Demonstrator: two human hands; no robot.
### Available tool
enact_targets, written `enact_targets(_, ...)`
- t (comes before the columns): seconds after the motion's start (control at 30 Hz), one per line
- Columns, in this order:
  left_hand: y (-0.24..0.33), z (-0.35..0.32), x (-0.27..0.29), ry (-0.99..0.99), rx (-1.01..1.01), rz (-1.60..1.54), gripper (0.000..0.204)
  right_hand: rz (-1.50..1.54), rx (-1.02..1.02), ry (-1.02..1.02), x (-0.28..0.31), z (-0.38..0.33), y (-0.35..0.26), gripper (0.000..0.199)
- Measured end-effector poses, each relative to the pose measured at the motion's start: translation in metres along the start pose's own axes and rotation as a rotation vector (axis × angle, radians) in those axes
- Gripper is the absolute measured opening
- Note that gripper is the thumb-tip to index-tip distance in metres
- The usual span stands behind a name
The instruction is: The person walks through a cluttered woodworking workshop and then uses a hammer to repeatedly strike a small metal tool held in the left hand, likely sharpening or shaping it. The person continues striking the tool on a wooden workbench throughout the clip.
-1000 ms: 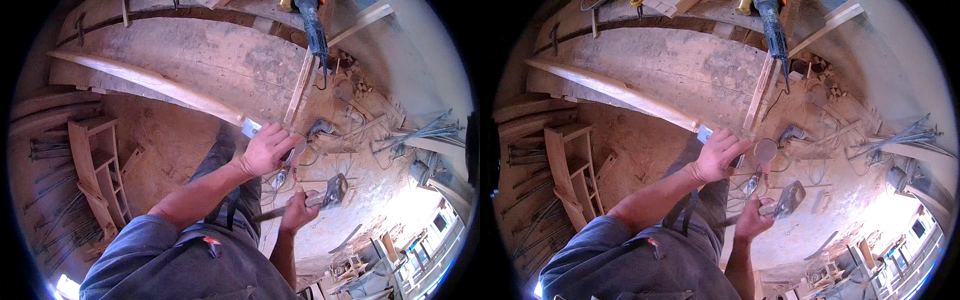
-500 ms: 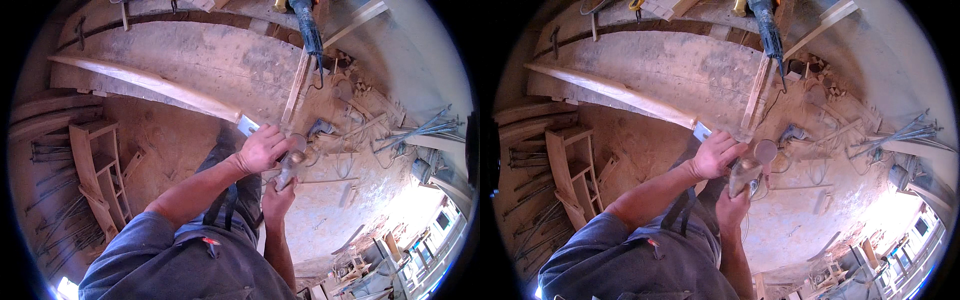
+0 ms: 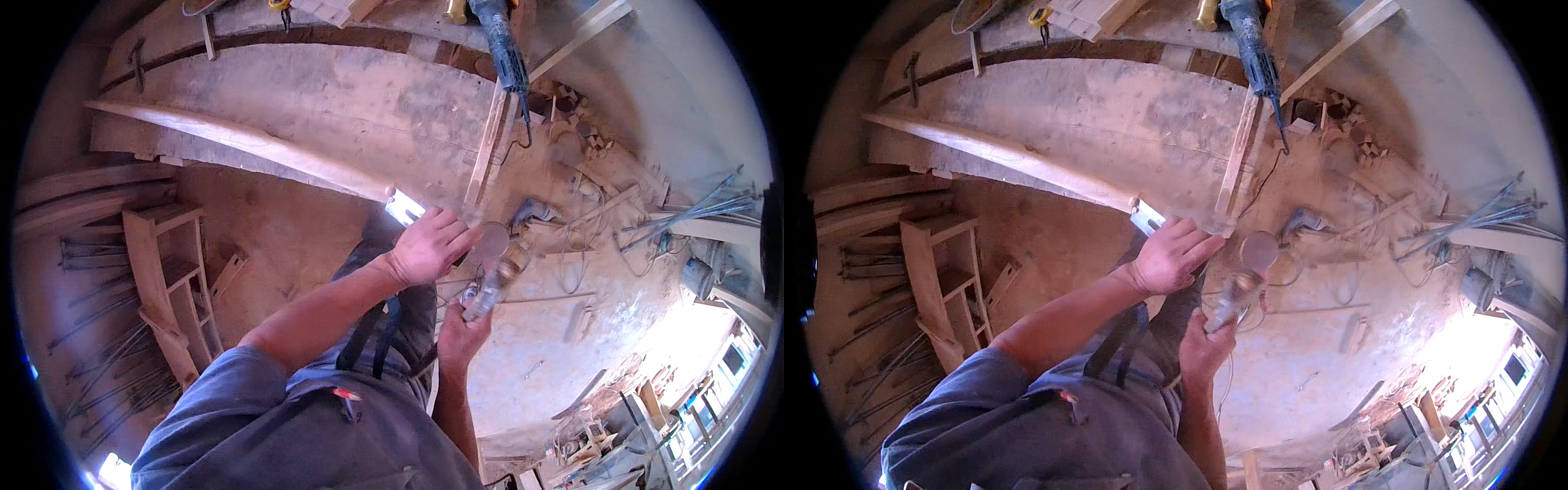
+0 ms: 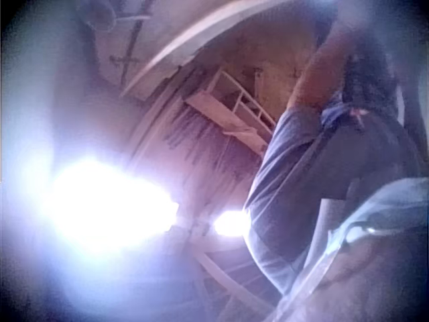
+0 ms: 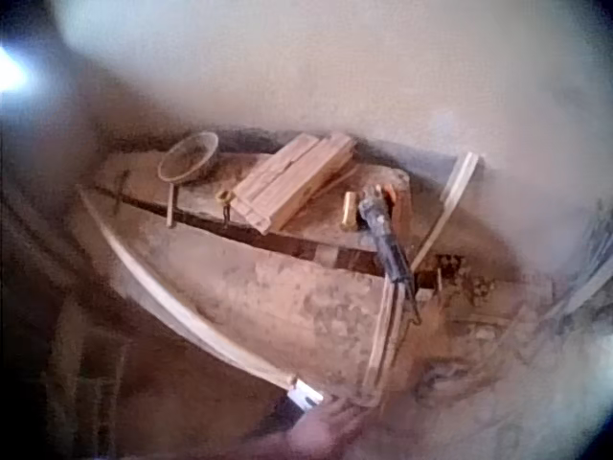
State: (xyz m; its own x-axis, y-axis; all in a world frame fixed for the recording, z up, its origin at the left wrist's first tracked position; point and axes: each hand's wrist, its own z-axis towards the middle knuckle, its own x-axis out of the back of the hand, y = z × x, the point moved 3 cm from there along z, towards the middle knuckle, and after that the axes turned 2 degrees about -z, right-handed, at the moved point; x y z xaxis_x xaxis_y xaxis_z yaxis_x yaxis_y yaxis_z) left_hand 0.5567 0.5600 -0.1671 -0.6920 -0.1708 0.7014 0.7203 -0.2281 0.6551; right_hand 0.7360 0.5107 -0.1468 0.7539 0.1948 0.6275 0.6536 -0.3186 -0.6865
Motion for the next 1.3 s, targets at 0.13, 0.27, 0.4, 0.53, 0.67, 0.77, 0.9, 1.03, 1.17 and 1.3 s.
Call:
enact_targets(0.13, -0.001, 0.000, 0.000, 0.017, 0.007, -0.029, 0.064, 0.432, -0.216, 0.056, 0.003, -0.005, -0.007, 0.013)
enact_targets(0.27, 0.005, 0.003, 0.016, 0.087, 0.037, -0.056, 0.058, 0.411, -0.256, 0.012, 0.003, -0.004, -0.004, 0.017)
enact_targets(0.4, 0.012, 0.010, 0.021, -0.088, 0.083, -0.043, 0.038, 0.316, -0.233, -0.002, 0.000, -0.009, 0.026, 0.019)
enact_targets(0.53, 0.008, 0.010, -0.011, -0.388, 0.194, 0.173, 0.019, 0.238, -0.302, -0.019, 0.006, -0.007, 0.026, 0.019)
enact_targets(0.67, 0.015, 0.024, -0.005, -0.313, 0.231, 0.150, 0.018, 0.332, -0.400, 0.013, 0.013, -0.006, 0.011, 0.018)
enact_targets(0.77, 0.028, 0.018, 0.003, -0.249, 0.158, 0.069, 0.022, 0.342, -0.367, 0.042, 0.017, -0.001, 0.015, 0.017)
enact_targets(0.9, 0.027, 0.014, 0.002, -0.150, 0.139, 0.009, 0.035, 0.309, -0.360, 0.057, 0.019, 0.004, 0.021, 0.018)
enact_targets(1.03, 0.022, 0.021, 0.001, -0.079, 0.153, 0.014, 0.048, 0.322, -0.357, 0.051, 0.021, 0.006, 0.019, 0.019)
enact_targets(1.17, 0.013, 0.032, -0.002, -0.081, 0.204, 0.002, 0.055, 0.315, -0.326, 0.035, 0.021, 0.008, 0.016, 0.021)
enact_targets(1.3, 0.004, 0.040, 0.002, -0.081, 0.326, 0.037, 0.061, 0.332, -0.346, 0.017, 0.025, 0.013, 0.000, 0.019)
